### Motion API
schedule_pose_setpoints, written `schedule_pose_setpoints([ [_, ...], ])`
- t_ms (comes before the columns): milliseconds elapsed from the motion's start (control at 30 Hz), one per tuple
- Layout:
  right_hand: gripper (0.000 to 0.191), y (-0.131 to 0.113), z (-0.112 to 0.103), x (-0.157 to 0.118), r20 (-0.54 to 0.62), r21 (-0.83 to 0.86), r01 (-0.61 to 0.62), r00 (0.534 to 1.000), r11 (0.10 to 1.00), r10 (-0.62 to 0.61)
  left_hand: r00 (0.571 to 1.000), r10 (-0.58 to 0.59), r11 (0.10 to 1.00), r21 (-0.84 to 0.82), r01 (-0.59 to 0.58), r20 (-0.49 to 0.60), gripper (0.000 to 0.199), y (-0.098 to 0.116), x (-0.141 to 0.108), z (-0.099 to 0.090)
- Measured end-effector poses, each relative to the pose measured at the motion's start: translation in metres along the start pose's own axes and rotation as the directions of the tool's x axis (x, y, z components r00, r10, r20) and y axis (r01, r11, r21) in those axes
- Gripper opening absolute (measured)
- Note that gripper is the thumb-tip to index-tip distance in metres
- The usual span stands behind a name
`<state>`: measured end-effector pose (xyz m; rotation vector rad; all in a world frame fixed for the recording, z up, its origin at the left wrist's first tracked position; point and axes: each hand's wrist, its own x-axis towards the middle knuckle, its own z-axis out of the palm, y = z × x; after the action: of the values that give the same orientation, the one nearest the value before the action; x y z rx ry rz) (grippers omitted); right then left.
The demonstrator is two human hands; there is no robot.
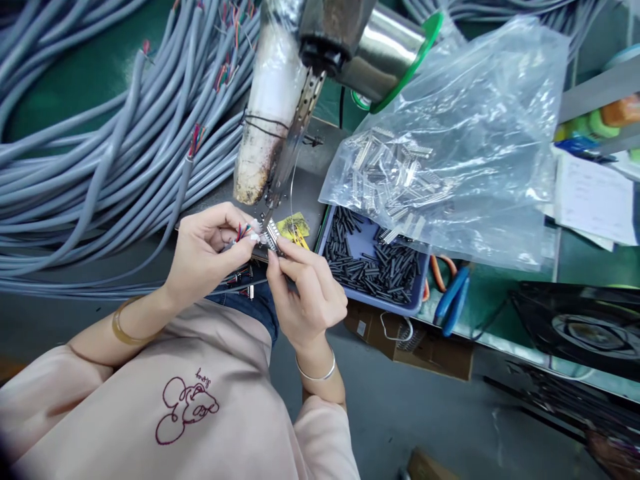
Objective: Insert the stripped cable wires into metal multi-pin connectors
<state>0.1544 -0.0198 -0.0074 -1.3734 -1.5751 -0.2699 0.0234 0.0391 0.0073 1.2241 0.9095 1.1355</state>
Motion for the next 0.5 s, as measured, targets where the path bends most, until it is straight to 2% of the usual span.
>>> schedule_pose_setpoints([
  [233, 0.017, 0.006, -0.006, -0.006, 0.081, -0.081, 0.152, 0.986, 0.985, -0.145, 0.988, -0.146, 0.989, -0.016, 0.147, 0.055, 0.014, -0.003, -0.001, -0.004],
  [500, 0.017, 0.004, -0.011, -0.008, 0.027, -0.121, 0.175, 0.984, 0.977, -0.173, 0.973, -0.207, 0.974, -0.068, 0.215, 0.106, 0.014, -0.005, -0.012, -0.006],
])
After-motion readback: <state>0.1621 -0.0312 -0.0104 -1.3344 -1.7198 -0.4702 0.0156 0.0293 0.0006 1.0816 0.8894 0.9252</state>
